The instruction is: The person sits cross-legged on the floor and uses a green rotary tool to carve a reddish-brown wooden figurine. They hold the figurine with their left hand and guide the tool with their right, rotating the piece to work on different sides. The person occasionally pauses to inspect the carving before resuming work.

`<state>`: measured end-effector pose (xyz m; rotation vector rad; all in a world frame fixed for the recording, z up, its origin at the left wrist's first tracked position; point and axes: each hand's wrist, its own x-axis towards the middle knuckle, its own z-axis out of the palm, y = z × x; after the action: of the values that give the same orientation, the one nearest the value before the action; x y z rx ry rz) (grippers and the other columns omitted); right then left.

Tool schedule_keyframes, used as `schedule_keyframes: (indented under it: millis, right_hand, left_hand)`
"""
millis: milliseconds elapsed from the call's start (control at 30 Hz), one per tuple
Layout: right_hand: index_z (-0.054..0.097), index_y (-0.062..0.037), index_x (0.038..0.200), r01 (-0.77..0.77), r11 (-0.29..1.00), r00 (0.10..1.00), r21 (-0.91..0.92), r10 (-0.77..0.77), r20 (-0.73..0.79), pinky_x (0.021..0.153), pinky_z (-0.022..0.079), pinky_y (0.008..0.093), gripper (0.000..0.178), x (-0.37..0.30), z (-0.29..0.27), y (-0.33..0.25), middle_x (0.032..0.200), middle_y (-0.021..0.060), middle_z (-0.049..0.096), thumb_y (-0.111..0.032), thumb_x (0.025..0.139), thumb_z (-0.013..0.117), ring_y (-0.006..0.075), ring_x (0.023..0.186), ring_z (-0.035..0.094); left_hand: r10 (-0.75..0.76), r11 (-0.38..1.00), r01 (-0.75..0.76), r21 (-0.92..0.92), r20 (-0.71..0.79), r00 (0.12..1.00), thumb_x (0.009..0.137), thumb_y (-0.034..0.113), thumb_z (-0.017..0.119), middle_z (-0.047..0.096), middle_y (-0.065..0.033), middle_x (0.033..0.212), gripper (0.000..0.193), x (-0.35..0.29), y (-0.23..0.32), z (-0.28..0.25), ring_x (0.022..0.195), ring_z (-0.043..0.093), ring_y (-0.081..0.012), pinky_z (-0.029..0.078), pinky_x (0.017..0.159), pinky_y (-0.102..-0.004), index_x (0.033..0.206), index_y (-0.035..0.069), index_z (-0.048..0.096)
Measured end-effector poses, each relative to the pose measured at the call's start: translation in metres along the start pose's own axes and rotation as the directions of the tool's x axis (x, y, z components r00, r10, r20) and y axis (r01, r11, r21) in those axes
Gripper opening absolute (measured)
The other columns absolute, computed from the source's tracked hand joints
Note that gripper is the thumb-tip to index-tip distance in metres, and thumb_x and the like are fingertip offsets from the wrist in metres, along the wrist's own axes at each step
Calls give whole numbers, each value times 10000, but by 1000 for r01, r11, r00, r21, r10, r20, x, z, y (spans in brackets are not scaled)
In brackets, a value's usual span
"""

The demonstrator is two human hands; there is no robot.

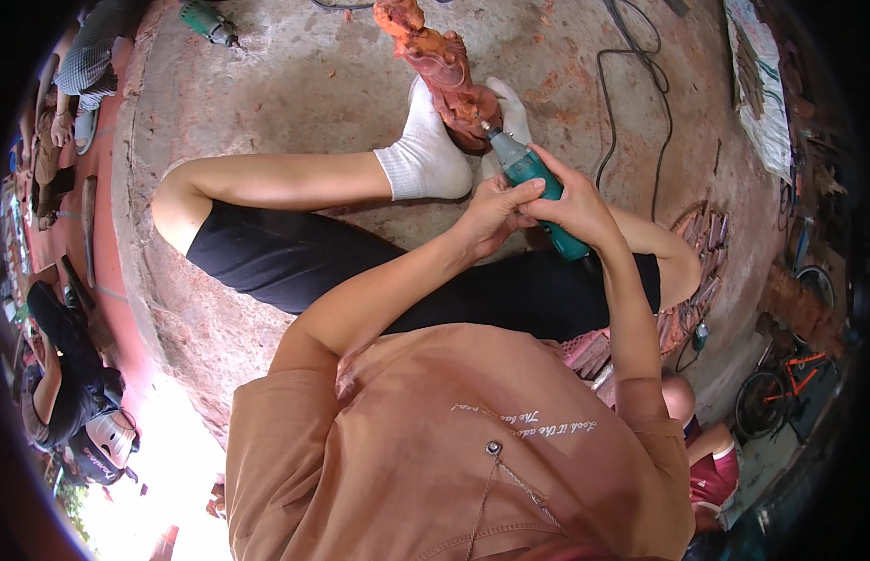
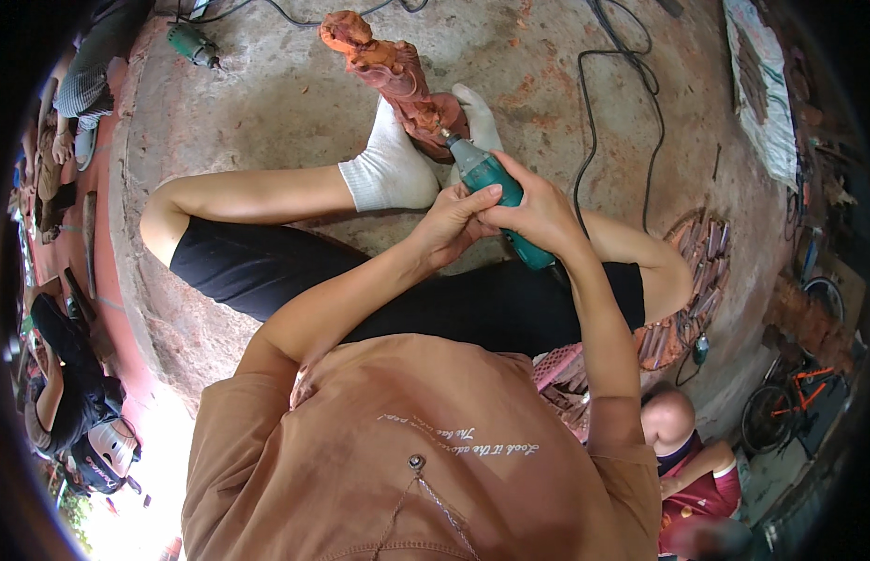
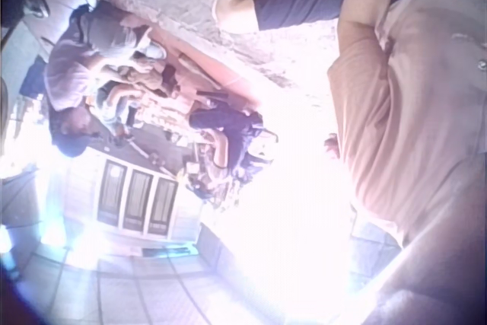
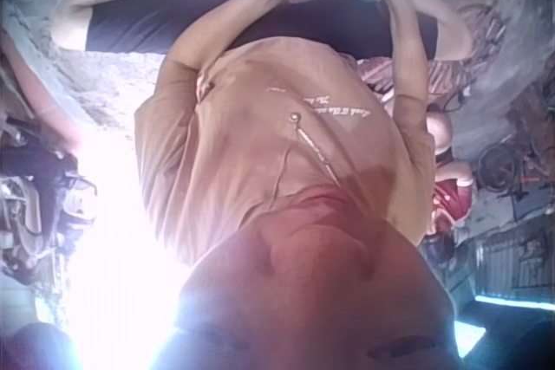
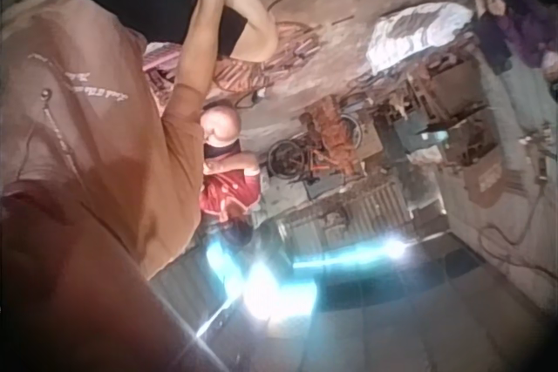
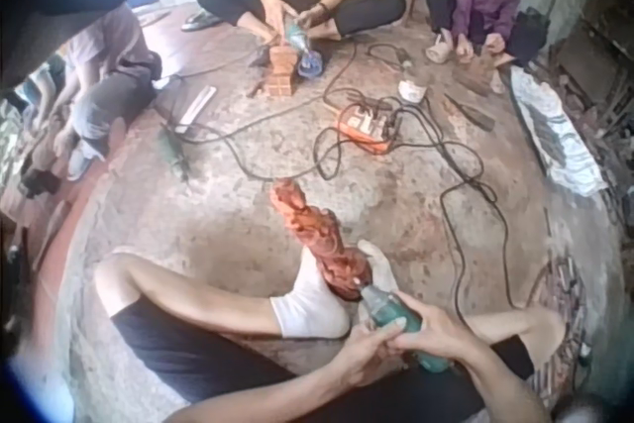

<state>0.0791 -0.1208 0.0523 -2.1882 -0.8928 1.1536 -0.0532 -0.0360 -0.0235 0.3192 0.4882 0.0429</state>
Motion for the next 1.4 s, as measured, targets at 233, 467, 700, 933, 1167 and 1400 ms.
schedule_keyframes:
  millis: [233,467,700,933,1167,1400]
  right_hand:
    - [481,-128,1425,1,999,1000,-50,-1,-11,810,514,369,883,0,-2,-5,985,246,686,-366,609,723,351,901,687]
    - [475,-107,1422,1,993,1000,-119,0,4,812,513,382,891,0,-4,-15,997,266,679,-395,617,724,378,913,682]
    - [463,-29,1407,-19,990,999,-143,26,43,805,514,392,895,-5,-13,-41,982,282,669,-404,638,727,381,916,679]
    - [458,5,1397,-11,985,999,-175,19,45,805,515,387,895,-2,-13,-45,995,293,663,-397,643,723,379,919,679]
    - [441,-15,1428,-63,977,996,-204,75,54,808,507,325,882,-5,-12,-55,1006,203,679,-324,657,739,247,878,659]
    - [457,15,1399,-51,980,997,-194,60,40,811,514,378,911,-2,-10,-51,1003,291,665,-397,632,725,358,913,682]
  left_hand:
    - [12,1000,-11,-27,21,1000,908,248,705,687,-58,986,287,-2,3,5,860,678,-149,568,754,-323,1073,36,604]
    - [4,999,-3,-33,33,999,915,261,695,688,-55,974,290,-3,6,3,850,680,-143,575,726,-309,1077,39,602]
    - [-2,995,10,-101,72,997,912,273,697,688,-60,996,295,-7,8,8,877,681,-151,576,739,-338,1085,54,601]
    - [-12,992,25,-127,100,995,886,299,728,677,-49,1023,358,-7,11,6,909,667,-157,561,751,-381,1125,76,580]
    - [-18,990,32,-140,94,995,938,289,662,692,-79,1026,286,-9,11,6,946,677,-179,561,849,-425,1080,45,617]
    - [-11,989,25,-147,95,995,935,296,665,690,-80,1030,303,-8,11,4,945,678,-181,565,838,-417,1095,45,606]
